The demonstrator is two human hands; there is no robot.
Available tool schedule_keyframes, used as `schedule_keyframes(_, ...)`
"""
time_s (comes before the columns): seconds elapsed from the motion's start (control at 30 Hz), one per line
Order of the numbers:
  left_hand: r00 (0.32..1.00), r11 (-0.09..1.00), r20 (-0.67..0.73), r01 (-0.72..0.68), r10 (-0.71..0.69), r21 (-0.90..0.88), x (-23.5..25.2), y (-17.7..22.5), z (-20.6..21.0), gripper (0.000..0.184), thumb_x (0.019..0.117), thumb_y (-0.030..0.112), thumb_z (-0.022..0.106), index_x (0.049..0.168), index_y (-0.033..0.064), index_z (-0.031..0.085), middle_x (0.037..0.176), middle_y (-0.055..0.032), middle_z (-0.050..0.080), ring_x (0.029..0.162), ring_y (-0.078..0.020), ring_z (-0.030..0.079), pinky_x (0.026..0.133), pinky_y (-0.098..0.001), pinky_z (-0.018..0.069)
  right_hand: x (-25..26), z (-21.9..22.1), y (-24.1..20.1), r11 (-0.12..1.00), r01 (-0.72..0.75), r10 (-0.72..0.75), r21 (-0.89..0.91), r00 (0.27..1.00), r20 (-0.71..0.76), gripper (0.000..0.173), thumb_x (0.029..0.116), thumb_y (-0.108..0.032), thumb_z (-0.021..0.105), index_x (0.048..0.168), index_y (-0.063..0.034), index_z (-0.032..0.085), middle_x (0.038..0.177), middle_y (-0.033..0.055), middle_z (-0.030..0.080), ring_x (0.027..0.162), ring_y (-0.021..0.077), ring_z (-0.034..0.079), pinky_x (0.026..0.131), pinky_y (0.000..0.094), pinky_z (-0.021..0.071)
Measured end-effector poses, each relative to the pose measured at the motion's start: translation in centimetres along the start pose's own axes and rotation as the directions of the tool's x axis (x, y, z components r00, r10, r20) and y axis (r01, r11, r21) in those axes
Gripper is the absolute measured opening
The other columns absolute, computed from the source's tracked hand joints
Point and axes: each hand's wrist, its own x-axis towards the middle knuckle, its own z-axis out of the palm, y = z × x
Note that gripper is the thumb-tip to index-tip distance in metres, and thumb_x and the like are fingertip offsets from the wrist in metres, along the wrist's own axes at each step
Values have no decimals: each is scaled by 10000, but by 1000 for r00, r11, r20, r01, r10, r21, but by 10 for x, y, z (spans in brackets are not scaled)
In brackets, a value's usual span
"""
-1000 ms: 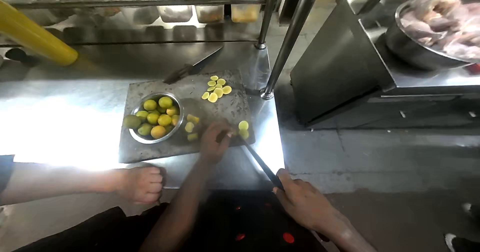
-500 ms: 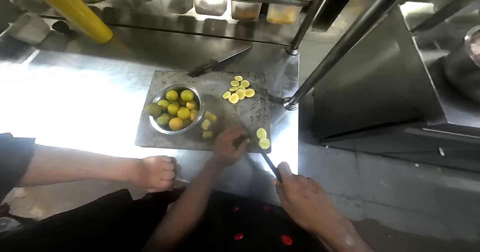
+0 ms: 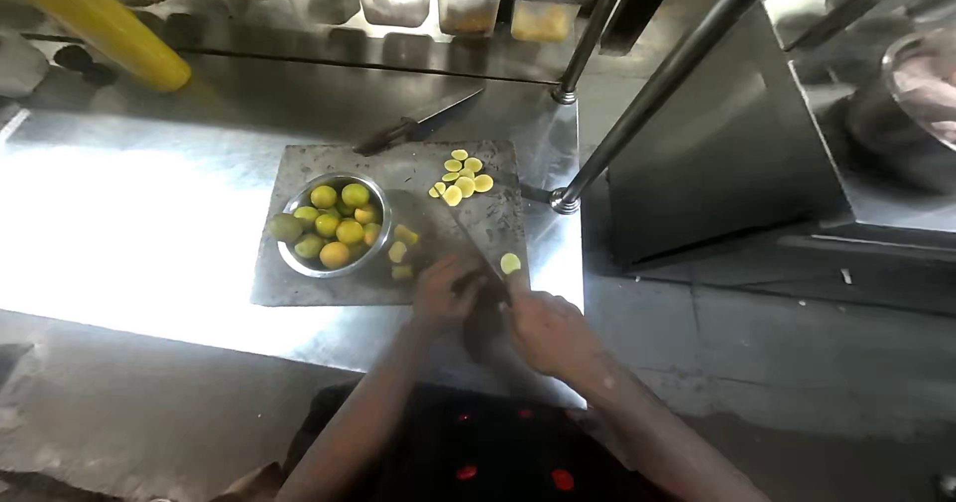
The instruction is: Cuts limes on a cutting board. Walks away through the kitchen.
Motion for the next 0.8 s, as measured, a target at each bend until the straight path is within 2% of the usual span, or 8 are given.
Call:
schedule_keyframes(0.17,998,997,-16,-68,67,-46,1,-3,1,108,894,115,740,961,32,755,997,-62,737,934,-102,706,856,-271,609,14,-2,-7,1000,-6,6,-16,1000,-20,305,1071,-367,470,1281,-146,457,877,91,668,820,307,715,701,493,581)
schedule_keyframes(0.27,999,999,-21,-26,25,-30,-2,-1,1,117,935,161,725,949,50,757,998,-46,736,894,-91,702,815,-274,618,-21,13,21,998,-68,68,-6,982,178,367,1075,-346,434,1370,-126,431,954,156,674,911,375,708,768,569,568)
schedule_keyframes(0.3,1000,1000,-19,-14,13,-18,-2,-1,1,128,943,177,721,954,56,760,1005,-43,736,887,-88,703,806,-273,621,-40,19,33,996,-92,91,-9,972,218,379,1077,-366,425,1361,-116,440,949,172,675,912,394,705,774,585,562)
schedule_keyframes(0.43,1000,1000,-6,-20,20,13,-3,-1,2,152,949,213,695,954,69,742,1003,-33,709,872,-75,683,774,-254,613,-89,41,58,987,-156,163,-47,957,241,438,1063,-400,462,1365,-83,445,939,207,698,904,428,718,763,592,566)
schedule_keyframes(0.53,999,999,38,12,-14,49,-5,-1,2,214,921,259,733,1032,76,723,1110,-59,700,977,-109,694,852,-294,615,-96,48,60,985,-169,171,-29,956,238,459,1065,-407,475,1377,-73,441,951,226,698,916,445,716,765,589,566)
schedule_keyframes(0.67,991,991,20,129,-130,40,5,10,-11,220,904,195,771,1067,61,708,1046,-63,720,813,-120,707,718,-314,634,-106,55,84,985,-82,49,153,977,209,449,1055,-431,496,1342,-86,495,913,209,686,896,437,701,769,612,549)
schedule_keyframes(0.73,979,957,-42,206,-201,206,14,21,-32,228,913,213,764,1071,56,715,1019,-83,723,805,-171,711,720,-380,634,-115,61,100,960,-41,-1,276,989,151,450,1043,-449,514,1321,-94,519,873,185,679,846,409,696,749,610,545)
schedule_keyframes(0.8,961,855,-93,275,-261,440,24,29,-50,230,913,219,764,1074,59,733,1071,-136,714,935,-293,702,802,-513,596,-123,70,112,925,-55,20,375,995,96,467,1026,-468,522,1332,-115,524,851,147,678,803,358,700,720,587,558)
